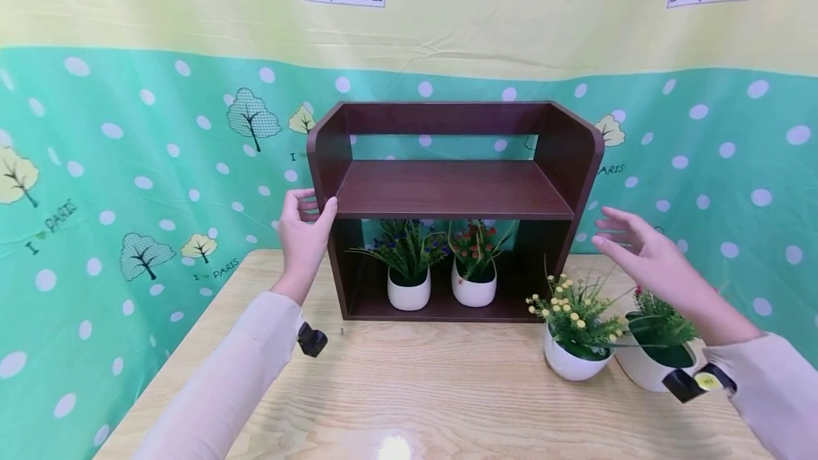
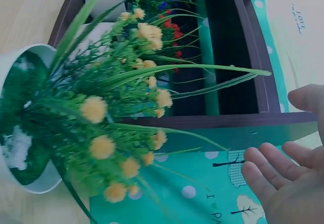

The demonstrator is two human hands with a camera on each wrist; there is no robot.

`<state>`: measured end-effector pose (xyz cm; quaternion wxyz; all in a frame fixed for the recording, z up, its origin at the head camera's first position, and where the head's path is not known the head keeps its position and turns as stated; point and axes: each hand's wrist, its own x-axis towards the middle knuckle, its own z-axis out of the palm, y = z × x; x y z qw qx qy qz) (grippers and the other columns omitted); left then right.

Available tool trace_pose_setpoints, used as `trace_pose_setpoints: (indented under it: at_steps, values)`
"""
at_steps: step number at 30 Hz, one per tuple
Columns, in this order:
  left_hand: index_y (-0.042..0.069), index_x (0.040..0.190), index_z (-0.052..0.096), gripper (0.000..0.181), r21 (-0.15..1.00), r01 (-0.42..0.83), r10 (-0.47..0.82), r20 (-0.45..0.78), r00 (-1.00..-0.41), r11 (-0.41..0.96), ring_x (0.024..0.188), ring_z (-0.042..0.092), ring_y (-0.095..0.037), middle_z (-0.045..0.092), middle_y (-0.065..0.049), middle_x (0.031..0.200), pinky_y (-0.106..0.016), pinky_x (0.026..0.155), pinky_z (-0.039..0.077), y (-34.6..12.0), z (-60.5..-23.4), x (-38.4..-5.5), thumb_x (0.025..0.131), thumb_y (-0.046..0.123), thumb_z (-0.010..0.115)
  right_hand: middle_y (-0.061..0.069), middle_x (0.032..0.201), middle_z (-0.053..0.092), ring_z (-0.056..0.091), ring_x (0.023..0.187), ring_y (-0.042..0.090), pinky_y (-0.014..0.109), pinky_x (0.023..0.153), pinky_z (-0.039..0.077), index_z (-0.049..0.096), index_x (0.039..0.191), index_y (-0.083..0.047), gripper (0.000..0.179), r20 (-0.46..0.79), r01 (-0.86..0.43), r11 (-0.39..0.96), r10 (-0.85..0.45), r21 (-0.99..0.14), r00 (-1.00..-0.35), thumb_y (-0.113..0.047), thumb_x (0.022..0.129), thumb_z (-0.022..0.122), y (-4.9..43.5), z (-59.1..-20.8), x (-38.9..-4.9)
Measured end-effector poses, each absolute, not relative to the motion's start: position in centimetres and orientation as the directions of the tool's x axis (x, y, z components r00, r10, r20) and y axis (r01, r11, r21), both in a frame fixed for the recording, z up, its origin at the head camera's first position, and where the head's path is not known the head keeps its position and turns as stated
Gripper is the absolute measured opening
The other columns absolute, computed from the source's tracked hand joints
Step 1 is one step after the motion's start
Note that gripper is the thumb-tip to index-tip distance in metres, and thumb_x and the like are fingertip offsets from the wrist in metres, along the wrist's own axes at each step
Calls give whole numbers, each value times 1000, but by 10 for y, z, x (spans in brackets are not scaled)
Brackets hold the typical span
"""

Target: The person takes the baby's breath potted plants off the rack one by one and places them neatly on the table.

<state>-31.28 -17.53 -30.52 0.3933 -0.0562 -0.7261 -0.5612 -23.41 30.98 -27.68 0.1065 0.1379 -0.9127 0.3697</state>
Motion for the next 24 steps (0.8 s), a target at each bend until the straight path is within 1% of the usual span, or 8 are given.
trace_pose_setpoints:
  at_steps: [3,4,7,9,14,18,21,24]
  values:
    - [10,110,52,39,773,522,-360,631,-687,360,80,58,-18,58,-5,92,-25,65,51,-173,-301,-307,81,31,69,11,137,39,40,121,34,56,88,39,18,146,-22,64,297,-329,688,-170,-646,-940,-42,92,48,306,-272,-237]
    - [8,110,52,39,773,521,-361,632,-686,361,80,58,-19,59,-7,92,-25,65,51,-171,-298,-304,81,28,69,11,137,39,40,120,34,56,88,38,18,146,-22,64,300,-330,690,-168,-645,-939,-42,92,48,305,-270,-238]
    - [5,111,51,37,774,515,-364,630,-686,368,82,58,-24,59,-11,94,-24,65,50,-166,-291,-295,83,23,68,11,137,40,41,120,33,56,88,38,18,146,-19,66,305,-331,699,-167,-634,-938,-43,92,47,302,-265,-240]
    - [4,111,51,37,776,511,-367,628,-687,371,82,57,-25,59,-12,95,-24,65,50,-165,-289,-292,83,23,67,12,137,39,41,120,33,56,87,39,17,146,-17,68,299,-324,705,-165,-630,-940,-44,92,47,300,-262,-242]
    - [10,110,52,40,778,509,-364,625,-691,369,80,57,-19,59,-5,93,-25,65,50,-172,-299,-304,81,32,68,12,138,37,39,120,33,55,86,40,15,146,-16,72,256,-285,708,-151,-646,-955,-50,90,45,295,-256,-245]
    - [15,110,53,43,772,515,-363,632,-685,373,79,57,-14,58,-1,92,-26,65,51,-176,-305,-311,79,40,68,13,137,37,39,120,33,52,83,42,14,147,-17,73,226,-263,693,-147,-671,-963,-52,90,44,294,-253,-249]
    - [15,109,53,43,766,522,-362,640,-678,376,79,57,-14,59,0,92,-26,65,51,-176,-306,-313,79,41,68,15,137,36,41,118,34,50,82,42,13,147,-17,74,207,-247,683,-142,-687,-968,-52,90,44,295,-253,-251]
    - [14,111,53,42,767,523,-361,638,-680,371,80,57,-15,60,-1,94,-26,65,50,-176,-306,-313,80,37,69,16,136,36,44,115,35,50,82,42,13,147,-16,75,193,-223,679,-120,-699,-974,-54,89,44,294,-255,-254]
